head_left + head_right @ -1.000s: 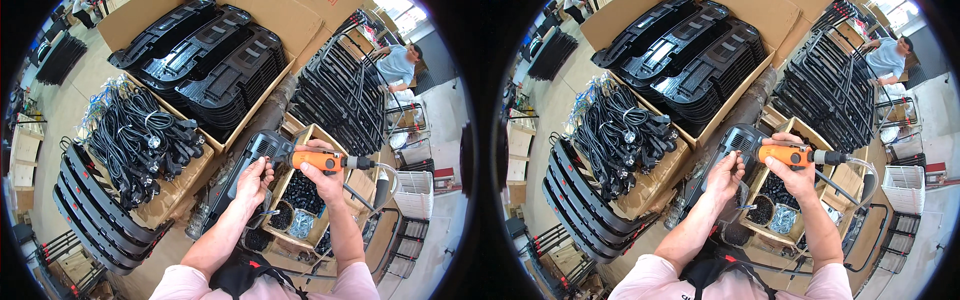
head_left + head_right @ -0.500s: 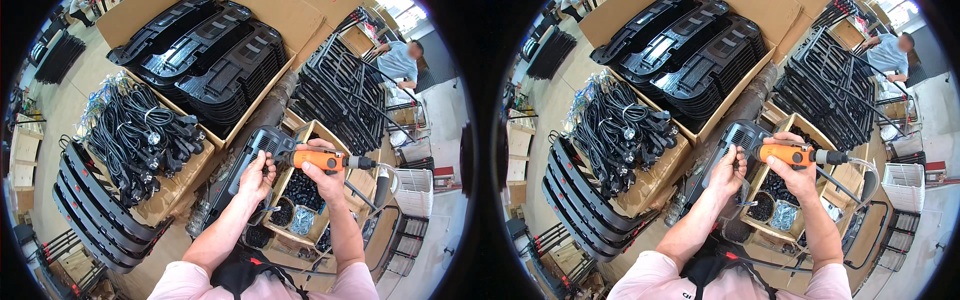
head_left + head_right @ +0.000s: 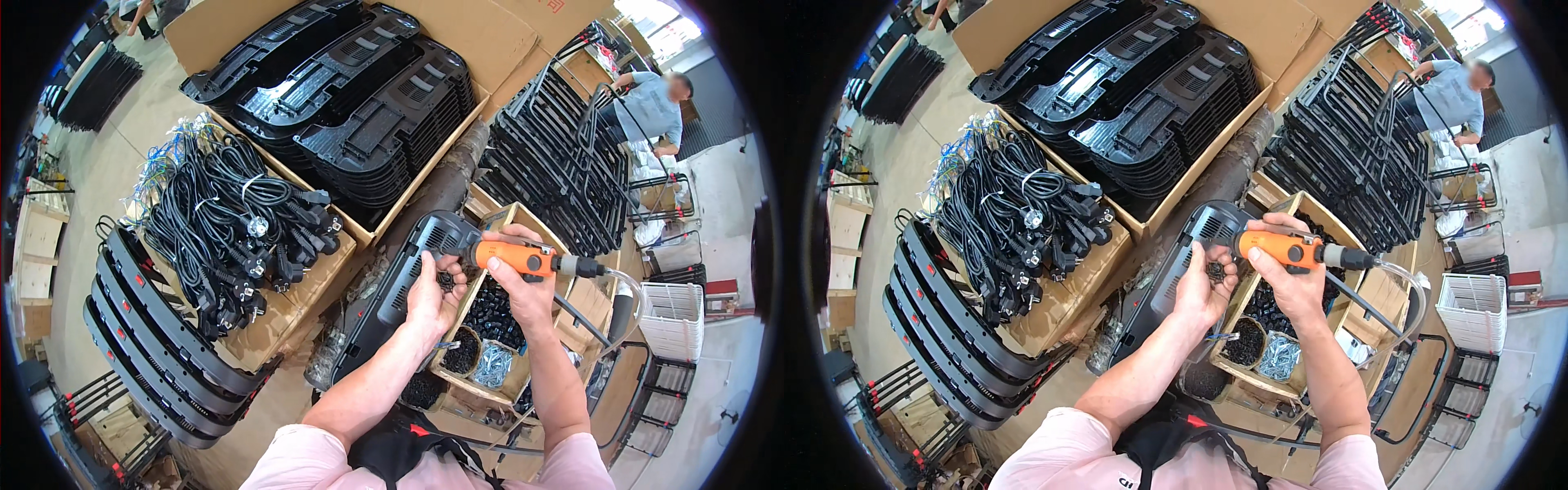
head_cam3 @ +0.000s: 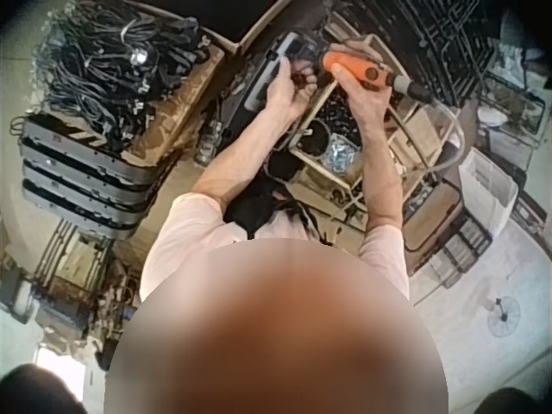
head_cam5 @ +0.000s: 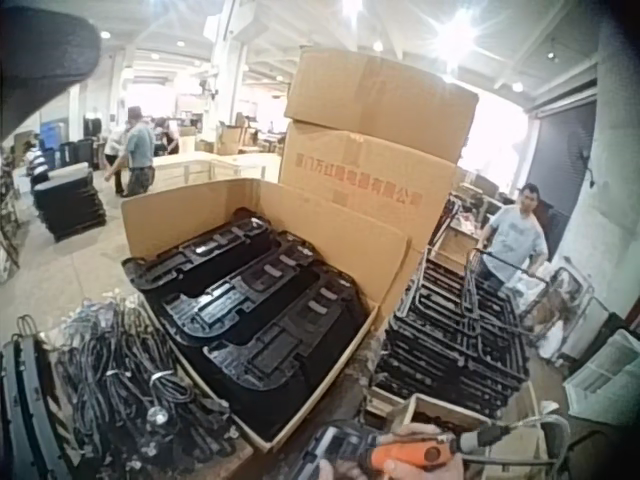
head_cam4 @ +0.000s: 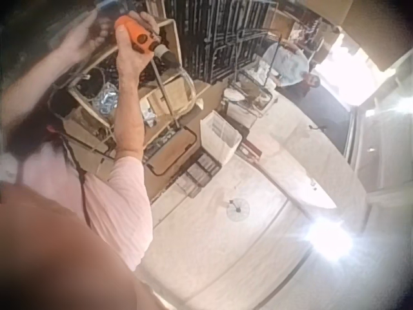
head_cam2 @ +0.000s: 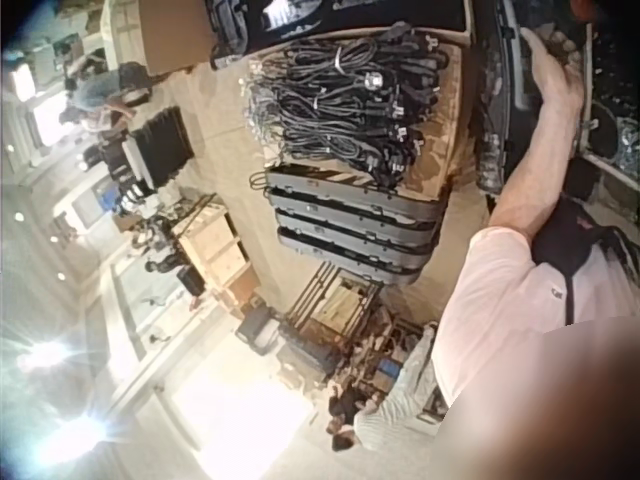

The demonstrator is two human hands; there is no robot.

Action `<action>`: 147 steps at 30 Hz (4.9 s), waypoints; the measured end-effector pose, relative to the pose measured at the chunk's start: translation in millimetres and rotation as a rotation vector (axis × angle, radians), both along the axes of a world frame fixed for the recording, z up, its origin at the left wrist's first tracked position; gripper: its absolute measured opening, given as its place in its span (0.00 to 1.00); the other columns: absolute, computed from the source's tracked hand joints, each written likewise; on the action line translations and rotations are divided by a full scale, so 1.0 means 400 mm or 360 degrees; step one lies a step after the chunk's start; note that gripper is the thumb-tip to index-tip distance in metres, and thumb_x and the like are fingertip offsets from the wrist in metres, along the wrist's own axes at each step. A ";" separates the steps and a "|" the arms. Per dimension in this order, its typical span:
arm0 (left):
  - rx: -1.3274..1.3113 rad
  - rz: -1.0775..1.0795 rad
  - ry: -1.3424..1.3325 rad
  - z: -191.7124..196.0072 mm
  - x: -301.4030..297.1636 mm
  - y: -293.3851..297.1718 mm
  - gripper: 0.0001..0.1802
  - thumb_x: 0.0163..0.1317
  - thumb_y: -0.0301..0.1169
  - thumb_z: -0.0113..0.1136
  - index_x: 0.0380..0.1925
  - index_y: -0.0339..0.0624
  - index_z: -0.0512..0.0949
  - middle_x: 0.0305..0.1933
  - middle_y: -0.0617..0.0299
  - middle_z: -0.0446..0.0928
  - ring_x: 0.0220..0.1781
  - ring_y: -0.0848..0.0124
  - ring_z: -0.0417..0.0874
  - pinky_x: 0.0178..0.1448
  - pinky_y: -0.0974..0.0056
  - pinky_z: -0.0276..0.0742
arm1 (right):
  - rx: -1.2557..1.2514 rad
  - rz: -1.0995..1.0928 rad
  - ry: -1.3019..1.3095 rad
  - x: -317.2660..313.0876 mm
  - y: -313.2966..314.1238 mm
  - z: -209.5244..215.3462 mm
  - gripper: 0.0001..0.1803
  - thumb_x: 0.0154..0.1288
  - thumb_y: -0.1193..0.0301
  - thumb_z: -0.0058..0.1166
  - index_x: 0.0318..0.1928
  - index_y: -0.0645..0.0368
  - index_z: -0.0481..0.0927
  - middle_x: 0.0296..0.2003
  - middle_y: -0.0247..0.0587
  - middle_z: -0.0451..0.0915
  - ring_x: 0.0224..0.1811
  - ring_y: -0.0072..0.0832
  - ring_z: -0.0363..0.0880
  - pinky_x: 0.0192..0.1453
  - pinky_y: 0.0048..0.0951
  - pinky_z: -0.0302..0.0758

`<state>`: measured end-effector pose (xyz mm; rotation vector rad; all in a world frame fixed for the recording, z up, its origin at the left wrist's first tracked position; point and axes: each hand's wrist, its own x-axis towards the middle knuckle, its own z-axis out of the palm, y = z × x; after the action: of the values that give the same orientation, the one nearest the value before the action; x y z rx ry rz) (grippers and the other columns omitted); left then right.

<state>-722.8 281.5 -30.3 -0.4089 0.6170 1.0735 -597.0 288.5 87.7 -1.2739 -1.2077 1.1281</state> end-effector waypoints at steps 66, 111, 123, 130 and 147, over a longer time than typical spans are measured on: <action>0.0159 -0.2246 0.1163 -0.308 0.086 -0.565 0.12 0.81 0.35 0.55 0.55 0.43 0.81 0.52 0.60 0.82 0.50 0.66 0.83 0.64 0.50 0.78 | 0.0137 -0.0739 0.0045 0.469 -0.591 -0.039 0.30 0.65 0.68 0.74 0.64 0.64 0.78 0.53 0.47 0.89 0.57 0.31 0.87 0.64 0.36 0.83; 0.2187 -0.1834 0.3152 -0.386 0.497 -0.130 0.22 0.71 0.34 0.65 0.61 0.38 0.75 0.59 0.37 0.76 0.54 0.38 0.85 0.59 0.41 0.83 | -0.0397 -0.1150 -0.0131 0.596 -0.536 -0.544 0.27 0.63 0.73 0.74 0.62 0.59 0.80 0.49 0.39 0.87 0.51 0.25 0.85 0.63 0.30 0.81; 0.2424 -0.2083 0.3493 -0.413 0.546 -0.083 0.19 0.69 0.31 0.67 0.56 0.37 0.74 0.60 0.40 0.74 0.55 0.45 0.88 0.55 0.47 0.89 | -0.1049 -0.0177 -0.1110 0.556 -0.622 -0.517 0.13 0.66 0.63 0.61 0.37 0.62 0.88 0.36 0.54 0.90 0.39 0.48 0.90 0.51 0.49 0.85; 0.2699 -0.2329 0.3424 -0.399 0.530 -0.101 0.20 0.66 0.23 0.64 0.57 0.39 0.74 0.59 0.41 0.77 0.57 0.46 0.88 0.56 0.48 0.89 | -0.0910 0.0294 -0.1640 0.513 -0.689 -0.595 0.16 0.66 0.76 0.53 0.53 0.60 0.83 0.55 0.57 0.83 0.53 0.54 0.87 0.59 0.51 0.84; 0.0601 -0.1408 0.0794 -0.205 0.285 -0.285 0.09 0.78 0.39 0.57 0.49 0.48 0.78 0.38 0.65 0.81 0.37 0.70 0.82 0.38 0.65 0.73 | -0.0838 0.0215 -0.1421 0.521 -0.688 -0.629 0.13 0.64 0.77 0.50 0.47 0.61 0.83 0.48 0.61 0.86 0.54 0.58 0.86 0.58 0.54 0.82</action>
<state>-608.9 167.4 -112.1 0.4604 0.8931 0.3992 -388.6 13.4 -163.9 -2.2716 -1.7087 1.0230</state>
